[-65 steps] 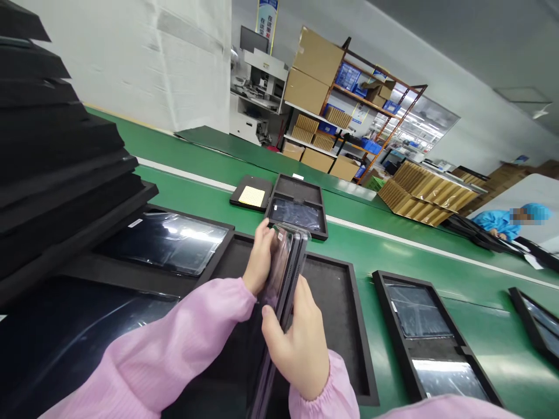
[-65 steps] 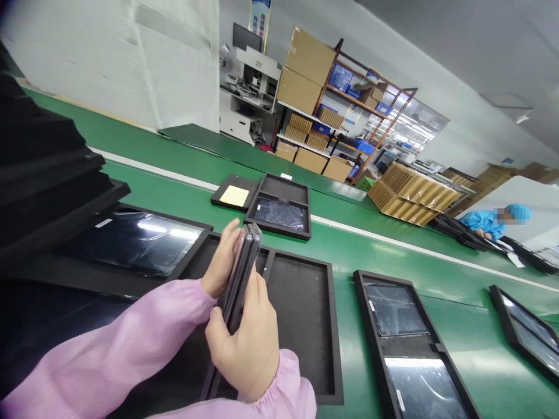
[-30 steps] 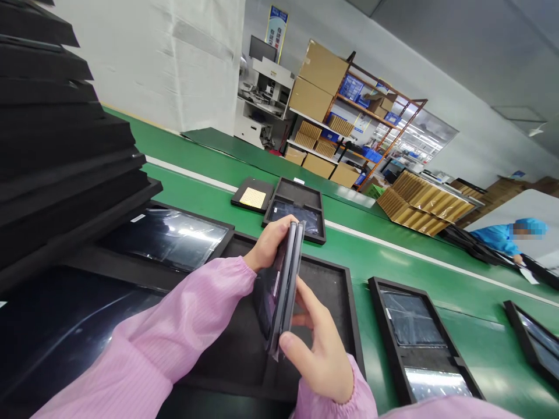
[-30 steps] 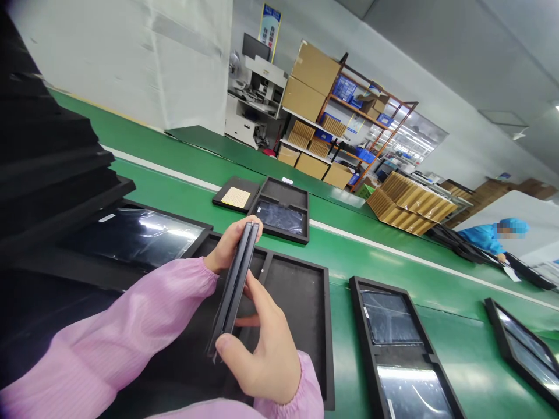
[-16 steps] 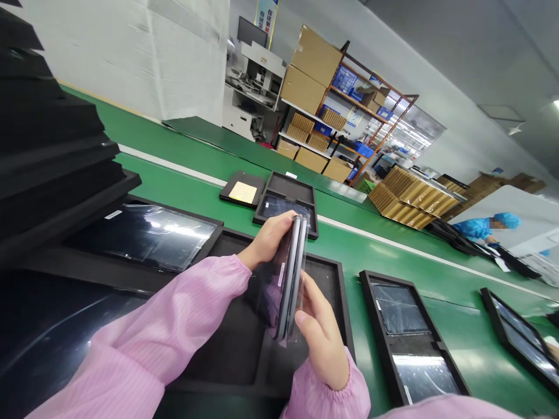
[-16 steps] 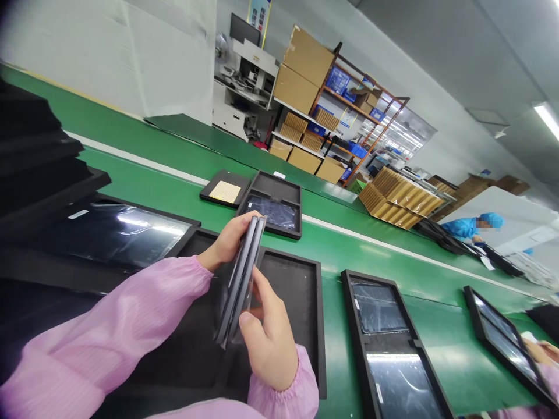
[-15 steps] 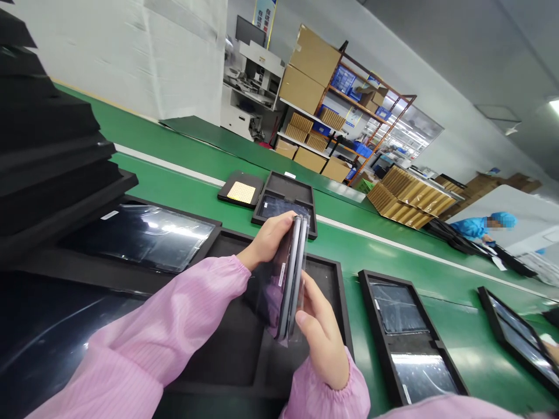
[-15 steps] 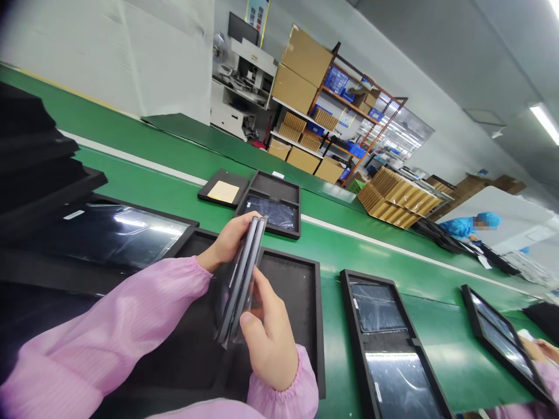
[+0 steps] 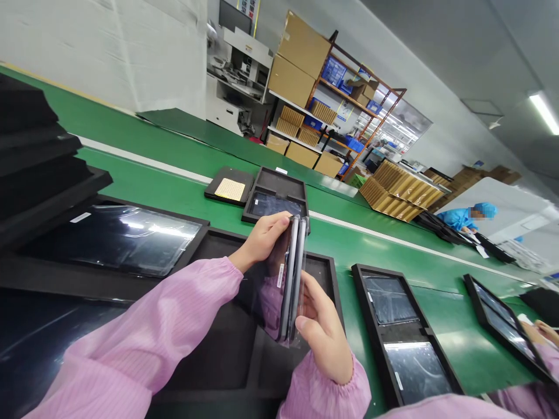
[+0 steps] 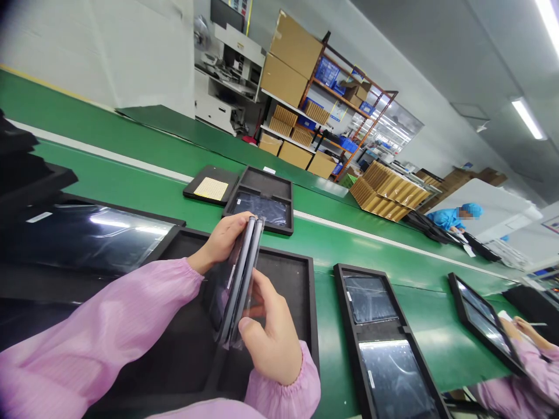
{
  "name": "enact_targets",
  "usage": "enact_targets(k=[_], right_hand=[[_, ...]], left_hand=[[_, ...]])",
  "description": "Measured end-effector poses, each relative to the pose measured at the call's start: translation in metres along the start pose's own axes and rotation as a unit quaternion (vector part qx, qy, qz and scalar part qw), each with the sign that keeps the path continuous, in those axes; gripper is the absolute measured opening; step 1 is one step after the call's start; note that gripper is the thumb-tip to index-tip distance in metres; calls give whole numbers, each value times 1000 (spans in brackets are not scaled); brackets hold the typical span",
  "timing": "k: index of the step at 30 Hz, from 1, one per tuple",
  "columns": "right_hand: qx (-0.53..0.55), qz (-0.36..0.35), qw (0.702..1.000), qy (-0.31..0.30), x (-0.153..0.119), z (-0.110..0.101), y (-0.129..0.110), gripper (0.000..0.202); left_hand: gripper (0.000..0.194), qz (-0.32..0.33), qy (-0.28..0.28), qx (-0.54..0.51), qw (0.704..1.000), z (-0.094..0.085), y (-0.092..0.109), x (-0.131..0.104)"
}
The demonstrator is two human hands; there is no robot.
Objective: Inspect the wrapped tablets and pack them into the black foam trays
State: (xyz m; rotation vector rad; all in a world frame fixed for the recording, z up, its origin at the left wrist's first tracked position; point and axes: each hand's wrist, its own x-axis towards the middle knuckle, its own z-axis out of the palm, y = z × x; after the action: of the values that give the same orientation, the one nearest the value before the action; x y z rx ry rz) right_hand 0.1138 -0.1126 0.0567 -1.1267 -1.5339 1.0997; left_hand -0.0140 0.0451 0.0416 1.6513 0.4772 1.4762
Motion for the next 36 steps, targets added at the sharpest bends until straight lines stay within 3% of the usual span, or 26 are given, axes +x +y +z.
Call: enact_targets(k=[7, 15, 25, 29, 36], right_hand=[[-43, -16, 999, 19, 0, 3, -4, 62], [-94, -47, 990, 89, 1, 10, -6, 21], [-58, -44, 996, 48, -2, 7, -8, 27], [-87, -55, 994, 32, -3, 7, -9, 39], [-113, -68, 990, 38, -7, 8, -16, 40]], left_hand=[[67, -3, -7, 17, 1000, 1, 4, -2], [68, 11, -24, 47, 999, 3, 6, -6], [67, 26, -24, 28, 999, 2, 7, -7], [68, 27, -27, 34, 999, 1, 9, -9], [70, 29, -47, 37, 998, 0, 16, -12]])
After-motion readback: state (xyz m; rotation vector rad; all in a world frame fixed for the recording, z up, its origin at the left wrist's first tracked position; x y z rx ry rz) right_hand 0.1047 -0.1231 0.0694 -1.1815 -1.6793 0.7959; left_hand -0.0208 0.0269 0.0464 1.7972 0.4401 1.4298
